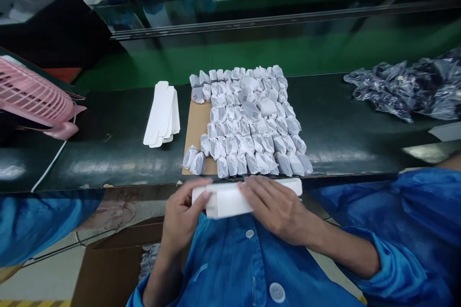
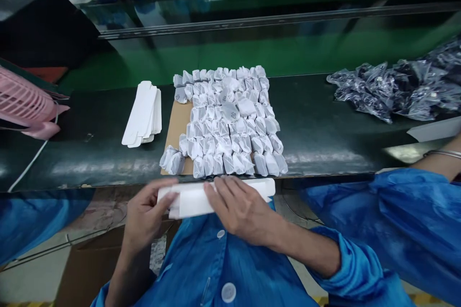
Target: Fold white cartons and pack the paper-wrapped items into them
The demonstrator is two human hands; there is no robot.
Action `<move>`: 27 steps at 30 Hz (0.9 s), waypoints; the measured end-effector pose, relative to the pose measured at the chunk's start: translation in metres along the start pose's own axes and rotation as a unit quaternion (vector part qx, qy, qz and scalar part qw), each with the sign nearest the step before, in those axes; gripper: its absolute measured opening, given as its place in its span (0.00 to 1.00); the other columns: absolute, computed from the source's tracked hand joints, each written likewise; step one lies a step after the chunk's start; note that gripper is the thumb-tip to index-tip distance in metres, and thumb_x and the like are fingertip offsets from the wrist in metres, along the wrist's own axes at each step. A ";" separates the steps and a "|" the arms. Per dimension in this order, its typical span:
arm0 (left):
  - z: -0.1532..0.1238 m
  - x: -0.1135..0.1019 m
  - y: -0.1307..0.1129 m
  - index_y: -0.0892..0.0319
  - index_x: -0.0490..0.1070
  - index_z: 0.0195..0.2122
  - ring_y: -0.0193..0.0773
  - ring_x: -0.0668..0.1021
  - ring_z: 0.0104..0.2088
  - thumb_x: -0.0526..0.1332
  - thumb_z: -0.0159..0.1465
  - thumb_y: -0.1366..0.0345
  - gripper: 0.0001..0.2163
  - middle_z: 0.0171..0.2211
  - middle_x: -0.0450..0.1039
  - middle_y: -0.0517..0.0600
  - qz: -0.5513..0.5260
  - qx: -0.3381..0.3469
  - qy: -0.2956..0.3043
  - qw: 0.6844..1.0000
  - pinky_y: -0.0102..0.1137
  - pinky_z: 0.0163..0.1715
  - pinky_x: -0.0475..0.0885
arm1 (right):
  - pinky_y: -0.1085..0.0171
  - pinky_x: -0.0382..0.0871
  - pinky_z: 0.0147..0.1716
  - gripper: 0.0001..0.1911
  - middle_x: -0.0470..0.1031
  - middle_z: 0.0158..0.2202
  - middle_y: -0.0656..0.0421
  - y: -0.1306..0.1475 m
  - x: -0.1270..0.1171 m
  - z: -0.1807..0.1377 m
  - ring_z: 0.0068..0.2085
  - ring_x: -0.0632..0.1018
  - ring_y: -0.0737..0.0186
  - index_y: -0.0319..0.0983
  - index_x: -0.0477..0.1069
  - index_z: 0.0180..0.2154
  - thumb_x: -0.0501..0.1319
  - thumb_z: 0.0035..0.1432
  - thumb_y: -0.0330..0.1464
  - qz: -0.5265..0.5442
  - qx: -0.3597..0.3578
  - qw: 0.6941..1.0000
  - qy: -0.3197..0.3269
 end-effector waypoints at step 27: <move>0.016 0.021 -0.010 0.56 0.66 0.43 0.38 0.77 0.32 0.66 0.57 0.59 0.15 0.37 0.73 0.48 0.157 0.116 -0.004 0.981 0.30 0.30 0.71 | 0.69 0.70 0.27 0.18 0.74 0.28 0.60 -0.055 0.043 0.076 0.28 0.74 0.69 0.35 0.75 0.32 0.64 0.61 0.44 0.705 0.320 0.632 0.042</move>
Point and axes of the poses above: each hand's wrist, its own z-axis towards the middle knuckle, its own x-axis out of the palm, y = z × x, the point moved 4 cm from there along z, towards the middle knuckle
